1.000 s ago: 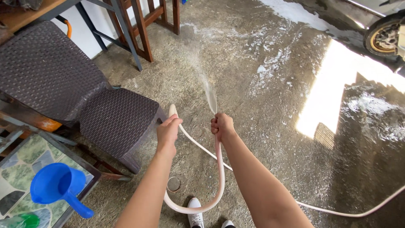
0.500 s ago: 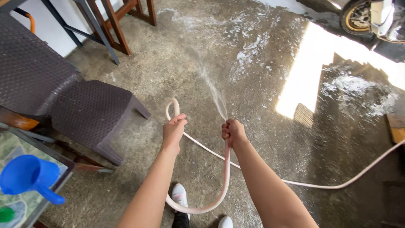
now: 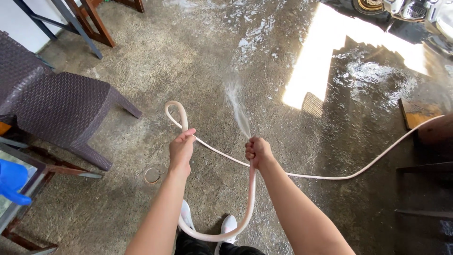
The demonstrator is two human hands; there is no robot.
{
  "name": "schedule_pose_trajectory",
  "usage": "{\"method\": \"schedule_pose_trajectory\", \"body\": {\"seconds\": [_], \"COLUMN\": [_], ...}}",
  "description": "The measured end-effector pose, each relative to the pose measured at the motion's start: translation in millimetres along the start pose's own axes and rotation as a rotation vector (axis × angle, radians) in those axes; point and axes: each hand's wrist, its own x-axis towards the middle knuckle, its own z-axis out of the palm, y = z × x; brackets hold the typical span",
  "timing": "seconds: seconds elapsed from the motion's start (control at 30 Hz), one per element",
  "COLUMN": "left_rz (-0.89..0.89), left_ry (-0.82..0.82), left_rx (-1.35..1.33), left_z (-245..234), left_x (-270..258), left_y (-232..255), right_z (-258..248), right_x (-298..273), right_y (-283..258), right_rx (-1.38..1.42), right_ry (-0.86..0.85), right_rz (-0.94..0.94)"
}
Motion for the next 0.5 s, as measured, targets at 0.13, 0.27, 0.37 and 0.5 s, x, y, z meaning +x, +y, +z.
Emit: {"method": "schedule_pose_trajectory", "body": {"seconds": [0.13, 0.27, 0.37, 0.5], "left_rz": [0.040, 0.072, 0.085, 0.112], "left_ry": [-0.019, -0.057, -0.080, -0.102], "left_rx": [-0.037, -0.018, 0.020, 0.058], "left_z": [-9, -29, -51, -89], "left_x": [-2, -18, -30, -67], "left_y": [-34, -50, -70, -95], "right_z": [-4, -11, -17, -40], "right_x": [-21, -38, -58, -71], "right_y": [16, 43, 69, 120], "right_rx": [-0.042, -0.057, -0.057, -0.005], "right_ry": [-0.045, -0.087, -0.079, -0.048], "right_rz": [0.025, 0.062, 0.080, 0.071]}}
